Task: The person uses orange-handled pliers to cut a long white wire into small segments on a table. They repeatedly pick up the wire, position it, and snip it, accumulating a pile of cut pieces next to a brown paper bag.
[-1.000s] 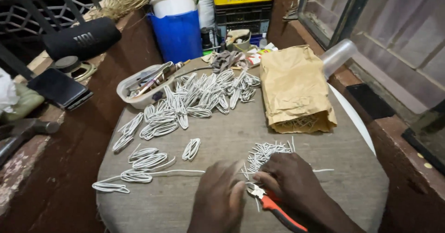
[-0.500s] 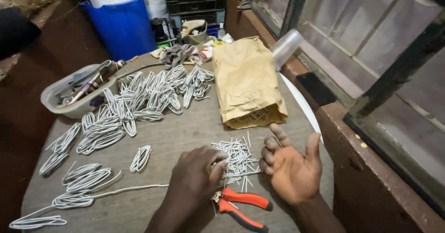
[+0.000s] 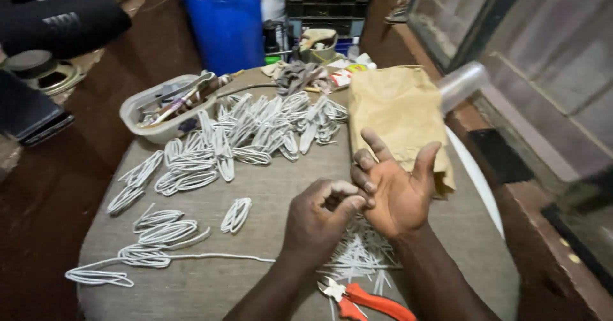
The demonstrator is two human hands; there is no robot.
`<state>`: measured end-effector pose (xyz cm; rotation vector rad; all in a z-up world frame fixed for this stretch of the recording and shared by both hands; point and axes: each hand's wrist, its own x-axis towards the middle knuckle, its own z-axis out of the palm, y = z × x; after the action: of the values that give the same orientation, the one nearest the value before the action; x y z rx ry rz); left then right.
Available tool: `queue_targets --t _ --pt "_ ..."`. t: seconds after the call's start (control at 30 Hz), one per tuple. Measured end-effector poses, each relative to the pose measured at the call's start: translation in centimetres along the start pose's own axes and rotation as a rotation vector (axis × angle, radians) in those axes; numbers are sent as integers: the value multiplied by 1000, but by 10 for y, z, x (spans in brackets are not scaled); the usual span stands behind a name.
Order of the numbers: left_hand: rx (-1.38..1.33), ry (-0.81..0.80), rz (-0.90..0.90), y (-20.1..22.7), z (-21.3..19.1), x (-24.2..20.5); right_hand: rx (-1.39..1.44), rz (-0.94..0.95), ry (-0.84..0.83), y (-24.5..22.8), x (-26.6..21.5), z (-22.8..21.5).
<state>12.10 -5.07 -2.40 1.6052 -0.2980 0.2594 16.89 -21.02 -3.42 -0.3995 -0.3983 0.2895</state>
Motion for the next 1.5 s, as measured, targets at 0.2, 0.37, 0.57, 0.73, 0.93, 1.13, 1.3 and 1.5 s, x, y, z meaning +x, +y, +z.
queue_targets --t 0.2,0.37,0.57,0.73,0.93,1.13,1.3,1.5 --pt "193 -58 153 -24 -2 1 -40 -21 5 5 -10 -16" --pt "271 -91 156 -21 -2 -5 -105 -71 108 5 -20 -14" --pt "462 -42 364 -34 0 -9 -197 -146 142 8 -22 -10" --pt "531 -58 392 -38 -2 -9 -284 -166 147 10 -24 -9" --pt "562 -79 423 -38 -3 -10 -413 -200 107 13 -26 -9" --pt "646 -62 472 -41 -3 -10 -465 -195 88 14 -27 -11" --pt "743 9 536 -38 -2 -9 -419 -162 43 16 -28 -12" --pt "542 -34 398 -27 -2 -12 -401 -202 88 15 -27 -12"
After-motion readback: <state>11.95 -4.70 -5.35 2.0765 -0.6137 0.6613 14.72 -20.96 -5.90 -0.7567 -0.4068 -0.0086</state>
